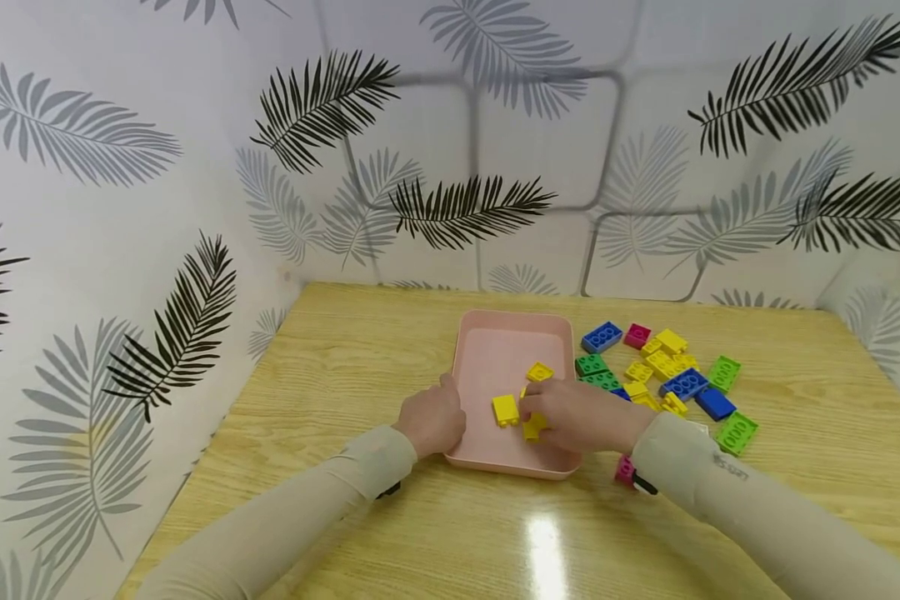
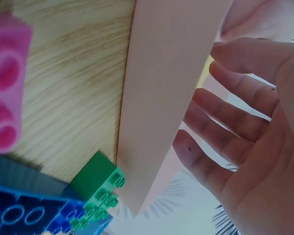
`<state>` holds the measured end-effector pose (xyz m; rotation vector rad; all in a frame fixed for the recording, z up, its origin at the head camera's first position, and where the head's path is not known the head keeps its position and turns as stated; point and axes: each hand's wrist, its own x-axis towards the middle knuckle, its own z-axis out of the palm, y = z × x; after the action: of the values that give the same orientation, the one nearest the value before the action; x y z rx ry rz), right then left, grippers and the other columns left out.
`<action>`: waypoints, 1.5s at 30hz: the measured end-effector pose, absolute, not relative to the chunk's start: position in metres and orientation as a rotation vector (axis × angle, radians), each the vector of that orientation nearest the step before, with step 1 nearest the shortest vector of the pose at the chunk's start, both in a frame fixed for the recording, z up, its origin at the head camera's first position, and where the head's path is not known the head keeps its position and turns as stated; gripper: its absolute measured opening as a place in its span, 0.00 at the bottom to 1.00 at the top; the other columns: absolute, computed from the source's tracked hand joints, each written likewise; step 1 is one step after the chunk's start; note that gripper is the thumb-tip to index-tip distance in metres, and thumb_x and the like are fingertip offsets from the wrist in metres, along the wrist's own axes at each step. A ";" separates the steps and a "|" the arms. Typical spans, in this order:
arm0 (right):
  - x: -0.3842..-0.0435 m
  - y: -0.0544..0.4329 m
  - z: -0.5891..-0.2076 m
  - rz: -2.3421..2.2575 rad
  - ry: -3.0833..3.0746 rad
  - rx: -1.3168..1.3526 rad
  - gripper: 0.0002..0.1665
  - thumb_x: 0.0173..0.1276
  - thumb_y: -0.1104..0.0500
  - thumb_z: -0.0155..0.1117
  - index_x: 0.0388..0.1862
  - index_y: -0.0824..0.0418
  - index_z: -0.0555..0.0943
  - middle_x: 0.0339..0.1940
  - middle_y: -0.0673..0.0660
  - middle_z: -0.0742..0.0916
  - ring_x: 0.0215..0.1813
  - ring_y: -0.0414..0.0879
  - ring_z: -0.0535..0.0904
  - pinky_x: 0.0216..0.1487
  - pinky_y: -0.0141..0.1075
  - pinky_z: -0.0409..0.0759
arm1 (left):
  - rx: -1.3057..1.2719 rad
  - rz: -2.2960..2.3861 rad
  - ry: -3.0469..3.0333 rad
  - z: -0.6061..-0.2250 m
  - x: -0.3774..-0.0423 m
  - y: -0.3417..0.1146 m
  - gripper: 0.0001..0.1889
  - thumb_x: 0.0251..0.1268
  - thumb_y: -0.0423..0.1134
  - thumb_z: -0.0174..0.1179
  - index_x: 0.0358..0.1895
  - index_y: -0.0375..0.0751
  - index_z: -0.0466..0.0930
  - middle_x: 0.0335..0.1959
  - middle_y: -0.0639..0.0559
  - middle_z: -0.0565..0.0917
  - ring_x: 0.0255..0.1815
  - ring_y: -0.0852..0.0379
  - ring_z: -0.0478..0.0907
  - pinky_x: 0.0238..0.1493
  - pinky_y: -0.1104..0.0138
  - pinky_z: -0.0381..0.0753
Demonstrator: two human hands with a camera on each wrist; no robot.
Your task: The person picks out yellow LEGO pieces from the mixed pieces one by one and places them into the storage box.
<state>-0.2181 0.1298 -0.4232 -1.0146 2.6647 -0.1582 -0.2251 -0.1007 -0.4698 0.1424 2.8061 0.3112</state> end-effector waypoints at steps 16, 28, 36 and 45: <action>-0.206 0.194 -0.399 -0.206 2.838 -1.033 0.17 0.68 0.57 0.70 0.55 0.55 0.84 0.53 0.51 0.86 0.53 0.48 0.83 0.54 0.45 0.83 | 0.094 0.312 2.807 -0.470 -0.225 -0.097 0.34 0.76 0.43 0.49 0.77 0.28 0.51 0.26 0.47 0.79 0.22 0.53 0.76 0.23 0.64 0.73; -0.195 0.250 -0.396 -0.222 2.833 -0.825 0.19 0.64 0.59 0.72 0.54 0.55 0.84 0.57 0.58 0.85 0.56 0.56 0.83 0.55 0.53 0.81 | 0.083 0.317 2.807 -0.466 -0.224 -0.097 0.33 0.76 0.43 0.49 0.76 0.28 0.52 0.26 0.46 0.79 0.22 0.52 0.76 0.22 0.64 0.72; -0.193 0.270 -0.408 -0.251 2.760 -0.800 0.23 0.60 0.64 0.75 0.54 0.52 0.83 0.56 0.55 0.84 0.58 0.55 0.81 0.58 0.54 0.80 | 0.089 0.340 2.795 -0.468 -0.223 -0.098 0.34 0.76 0.43 0.49 0.77 0.28 0.51 0.24 0.47 0.79 0.20 0.53 0.74 0.21 0.64 0.71; -0.190 0.273 -0.422 -0.247 2.791 -0.849 0.23 0.58 0.68 0.75 0.52 0.55 0.83 0.52 0.53 0.85 0.53 0.50 0.82 0.54 0.50 0.82 | 0.091 0.335 2.803 -0.466 -0.222 -0.097 0.34 0.76 0.43 0.49 0.77 0.28 0.52 0.24 0.47 0.79 0.20 0.53 0.74 0.21 0.64 0.71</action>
<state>-0.1905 0.2730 -0.4224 -0.8494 2.7911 -0.2468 -0.2224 -0.0970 -0.4661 0.0908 2.8027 0.3349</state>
